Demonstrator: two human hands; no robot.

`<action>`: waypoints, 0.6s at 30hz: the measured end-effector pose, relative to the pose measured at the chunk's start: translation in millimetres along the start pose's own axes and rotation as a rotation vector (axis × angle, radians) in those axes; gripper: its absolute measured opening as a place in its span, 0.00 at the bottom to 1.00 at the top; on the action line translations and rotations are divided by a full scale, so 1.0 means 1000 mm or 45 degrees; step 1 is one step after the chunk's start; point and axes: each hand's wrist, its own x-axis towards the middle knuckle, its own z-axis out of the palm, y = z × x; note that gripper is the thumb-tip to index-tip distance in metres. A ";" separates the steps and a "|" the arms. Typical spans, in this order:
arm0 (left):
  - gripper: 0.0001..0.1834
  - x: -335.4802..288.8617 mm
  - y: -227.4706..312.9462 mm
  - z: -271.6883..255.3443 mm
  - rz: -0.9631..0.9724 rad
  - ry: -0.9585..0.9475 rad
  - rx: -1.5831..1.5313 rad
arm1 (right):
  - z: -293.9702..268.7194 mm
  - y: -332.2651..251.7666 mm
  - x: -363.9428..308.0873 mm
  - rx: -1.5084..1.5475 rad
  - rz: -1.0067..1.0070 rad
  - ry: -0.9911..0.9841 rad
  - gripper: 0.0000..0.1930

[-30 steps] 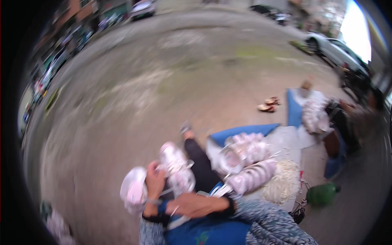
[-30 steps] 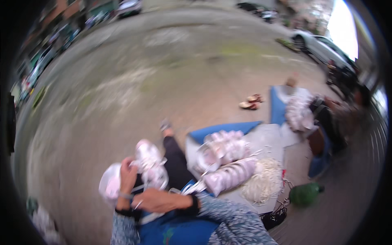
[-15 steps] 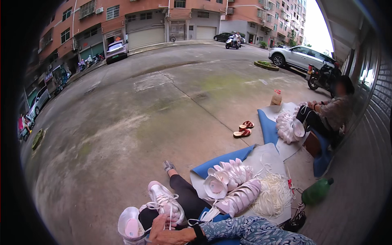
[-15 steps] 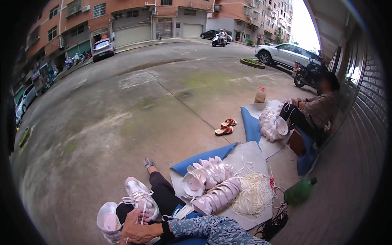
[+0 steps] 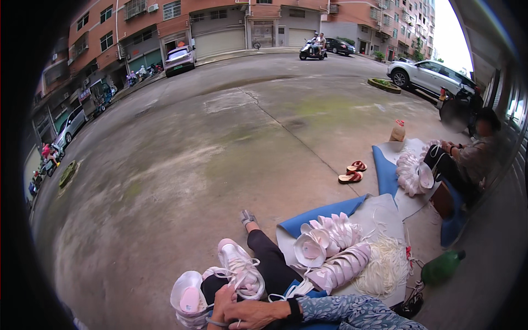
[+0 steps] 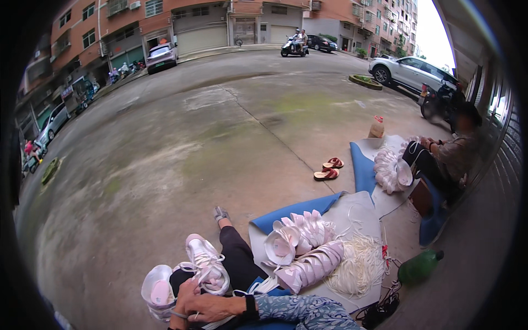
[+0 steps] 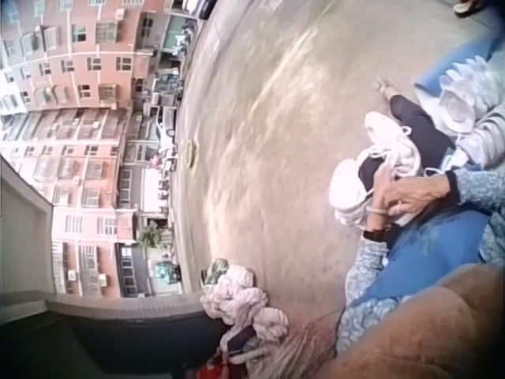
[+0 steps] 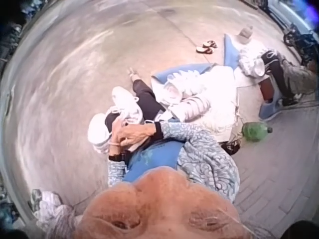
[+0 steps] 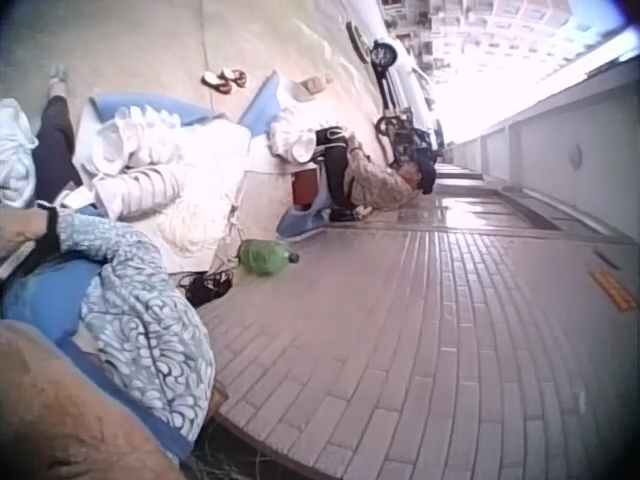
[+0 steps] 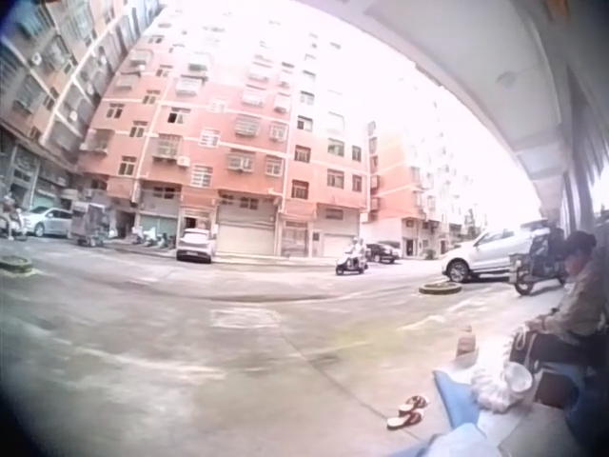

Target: Lacing up pairs of newly manufactured pink and white sneakers.

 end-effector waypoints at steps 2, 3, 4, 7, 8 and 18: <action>0.15 -0.016 -0.002 0.007 0.239 0.380 0.182 | -0.016 0.003 -0.003 0.030 0.106 0.023 0.13; 0.15 -0.022 0.002 0.009 0.226 0.400 0.177 | -0.028 0.006 -0.006 0.044 0.221 0.059 0.13; 0.15 -0.029 0.004 0.009 0.385 0.444 0.356 | -0.036 0.015 -0.014 0.015 0.321 0.065 0.12; 0.13 -0.035 0.011 0.012 0.720 0.377 0.803 | -0.059 0.027 -0.033 -0.088 0.626 0.066 0.10; 0.13 -0.034 0.017 0.017 0.663 0.329 0.822 | -0.068 0.029 -0.039 -0.114 0.732 0.053 0.08; 0.11 -0.037 0.017 0.024 0.603 0.368 0.956 | -0.094 0.061 -0.029 -0.075 1.100 0.396 0.10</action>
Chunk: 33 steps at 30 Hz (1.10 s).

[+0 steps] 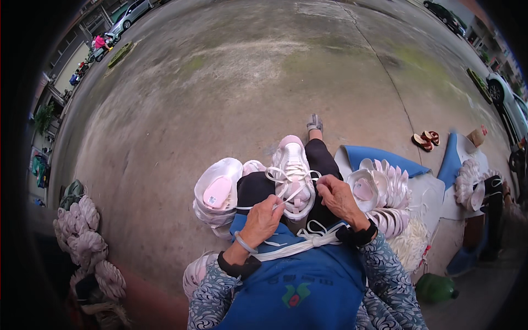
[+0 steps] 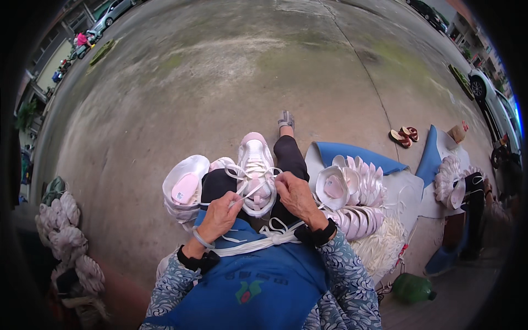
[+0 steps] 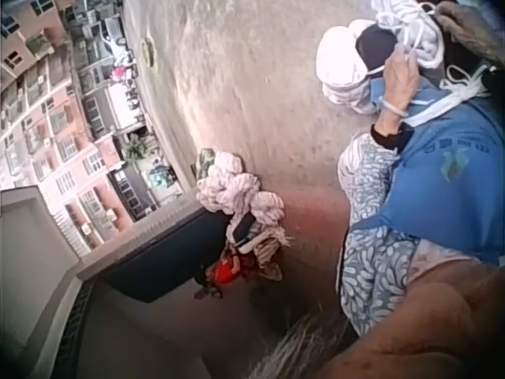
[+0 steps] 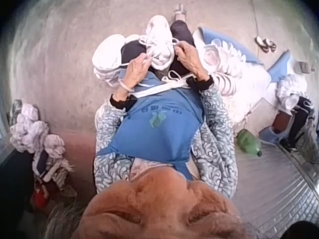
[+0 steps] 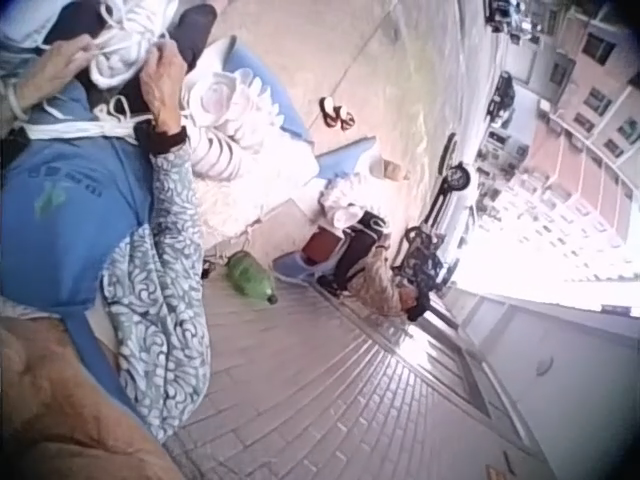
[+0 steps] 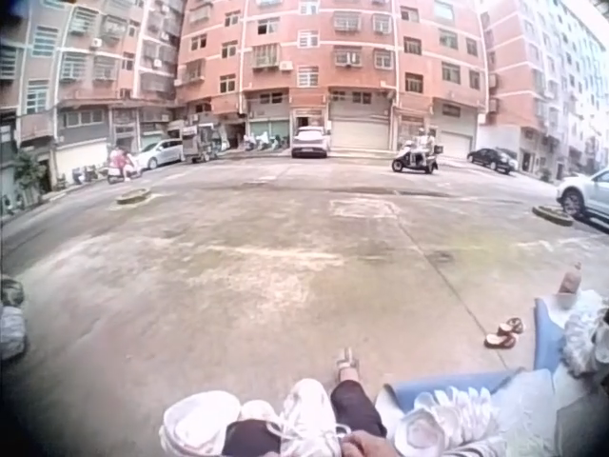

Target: Lacing up pairs of newly manufactured pink and white sneakers.

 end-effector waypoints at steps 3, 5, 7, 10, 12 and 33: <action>0.11 0.001 -0.011 -0.003 -0.085 -0.057 -0.013 | -0.008 -0.033 -0.009 0.406 0.113 -0.484 0.12; 0.14 0.003 -0.019 -0.007 -0.120 -0.076 -0.233 | -0.013 -0.067 -0.026 0.455 -0.091 -0.861 0.11; 0.15 0.005 -0.027 -0.009 -0.137 -0.078 -0.300 | -0.029 -0.112 -0.042 0.481 -0.281 -1.245 0.15; 0.14 0.010 -0.022 -0.007 -0.182 -0.125 -0.360 | -0.025 -0.138 -0.077 0.583 -1.121 -1.022 0.16; 0.13 0.006 -0.022 -0.006 -0.177 -0.064 -0.326 | -0.019 -0.157 -0.093 0.673 -1.193 -0.837 0.13; 0.18 0.008 -0.013 -0.009 -0.233 -0.181 -0.255 | -0.064 -0.127 -0.060 0.246 -0.821 -0.680 0.09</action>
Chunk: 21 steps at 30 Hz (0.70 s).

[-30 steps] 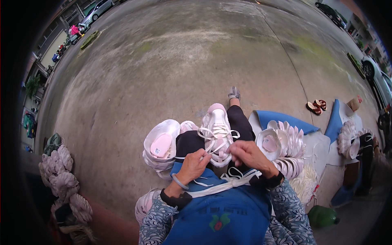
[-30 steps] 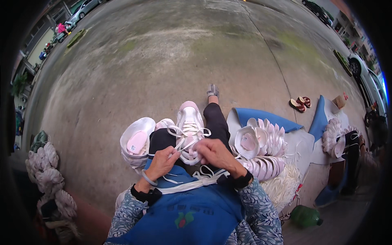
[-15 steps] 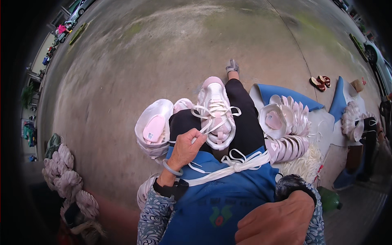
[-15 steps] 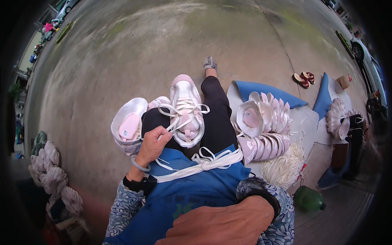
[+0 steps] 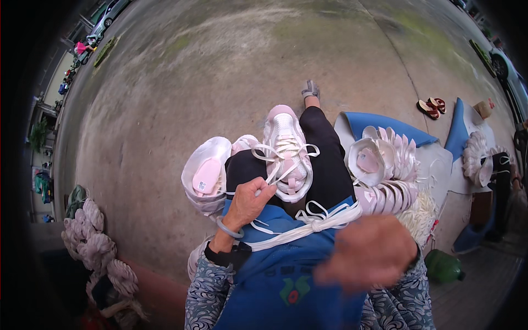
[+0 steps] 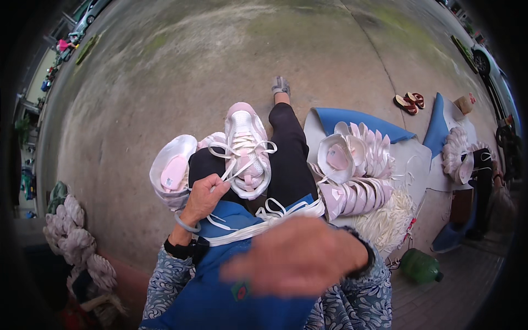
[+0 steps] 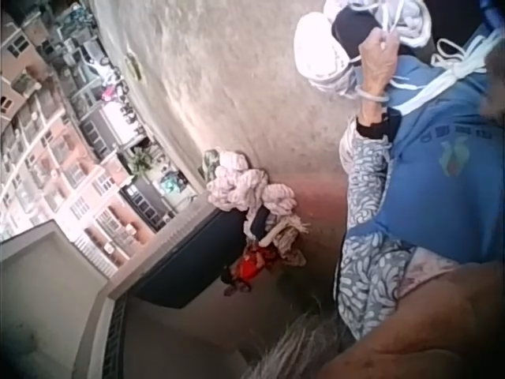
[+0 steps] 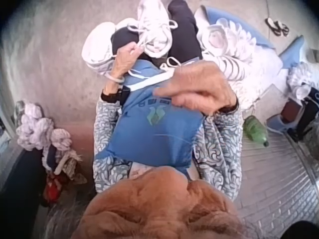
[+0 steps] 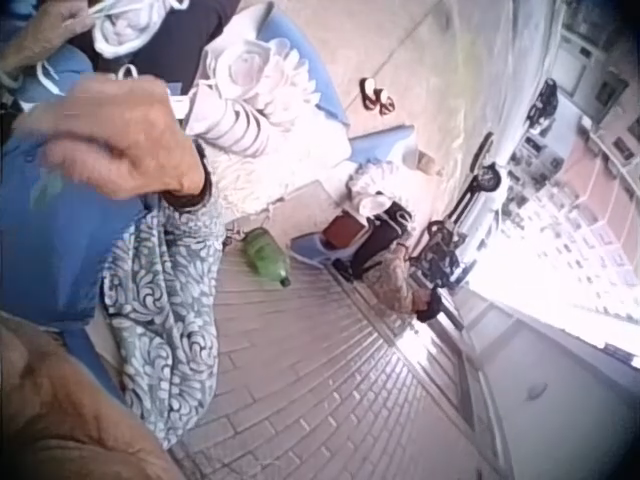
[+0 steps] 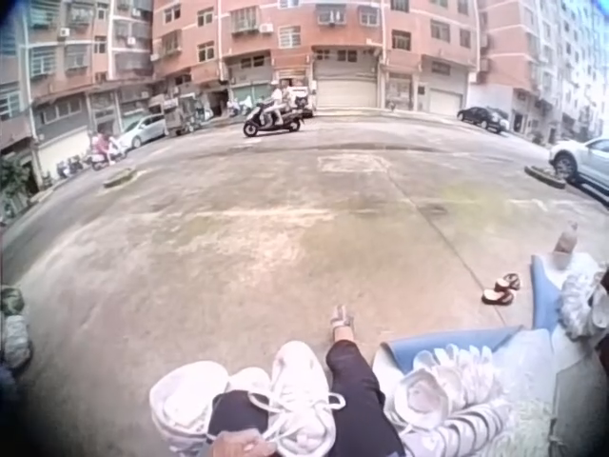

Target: Lacing up pairs of newly manufactured pink and white sneakers.

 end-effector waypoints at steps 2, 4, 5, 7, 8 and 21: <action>0.19 -0.002 0.001 -0.001 -0.002 -0.040 -0.013 | 0.006 0.038 0.000 -0.188 0.429 0.363 0.08; 0.19 -0.003 0.005 0.001 0.003 -0.087 -0.030 | 0.013 0.092 -0.006 -0.213 0.631 0.709 0.08; 0.19 -0.006 0.009 0.003 -0.019 -0.148 -0.107 | 0.011 0.103 -0.007 -0.113 0.738 0.705 0.08; 0.19 -0.011 0.019 0.011 -0.020 -0.221 -0.229 | 0.014 0.125 -0.007 -0.149 0.688 0.702 0.08; 0.19 -0.011 0.027 0.016 -0.020 -0.222 -0.231 | 0.015 0.135 -0.007 -0.184 0.639 0.701 0.09; 0.22 -0.009 0.043 0.045 -0.175 -0.556 -0.664 | 0.011 0.197 0.005 -0.639 0.819 0.585 0.13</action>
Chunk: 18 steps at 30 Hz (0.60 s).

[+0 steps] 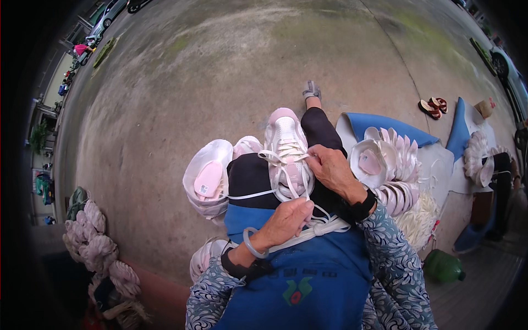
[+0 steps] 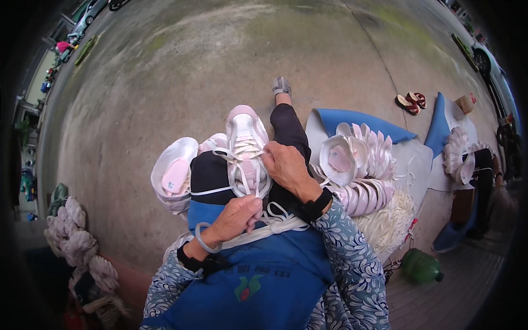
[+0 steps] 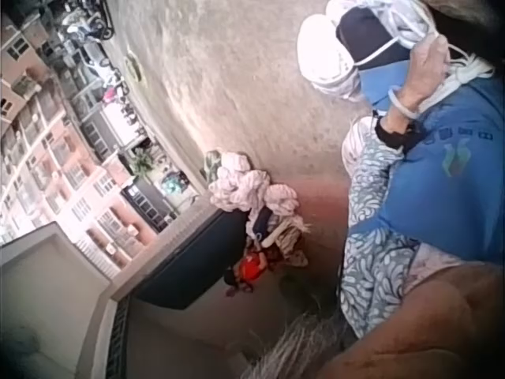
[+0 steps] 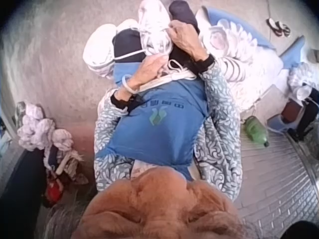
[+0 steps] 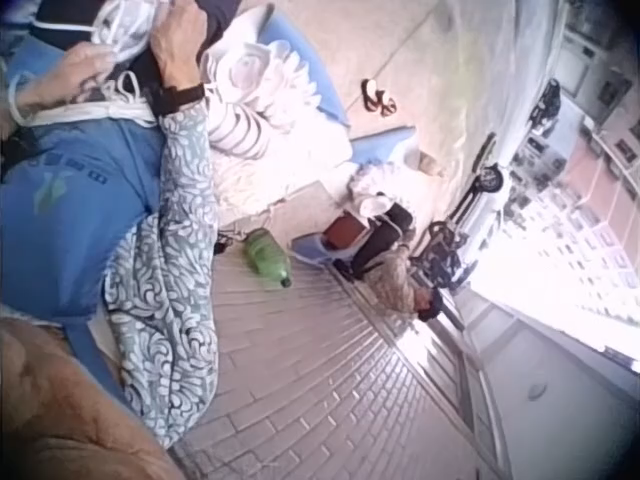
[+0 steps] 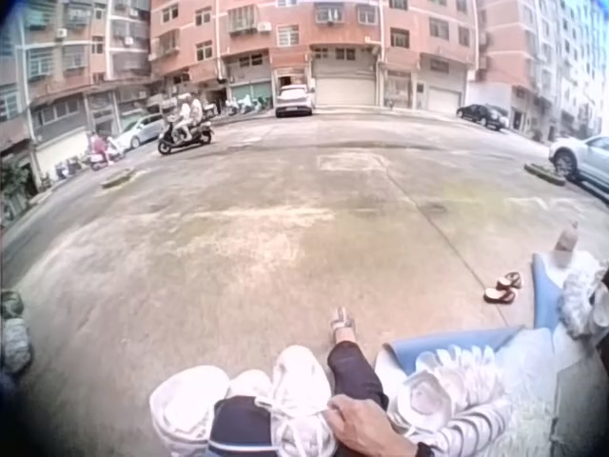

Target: Lacing up pairs of newly manufactured pink and white sneakers.

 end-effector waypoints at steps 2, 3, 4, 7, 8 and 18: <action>0.21 -0.003 -0.002 -0.005 -0.019 0.007 -0.034 | 0.000 -0.001 0.006 -0.061 -0.038 -0.021 0.11; 0.21 -0.007 -0.001 -0.006 -0.025 0.007 -0.032 | 0.001 -0.004 0.007 -0.014 -0.115 0.094 0.09; 0.21 -0.012 0.001 -0.008 -0.038 -0.022 -0.073 | 0.002 -0.008 0.008 0.033 -0.192 0.209 0.07; 0.20 -0.021 0.009 -0.009 -0.075 -0.051 -0.237 | 0.001 -0.023 0.017 0.251 -0.238 0.282 0.05; 0.18 -0.023 0.013 -0.010 -0.099 -0.011 -0.314 | 0.005 -0.020 0.018 0.318 -0.198 0.249 0.07; 0.17 -0.040 0.009 -0.040 0.129 0.258 -0.394 | -0.021 -0.005 -0.005 0.343 -0.003 0.182 0.11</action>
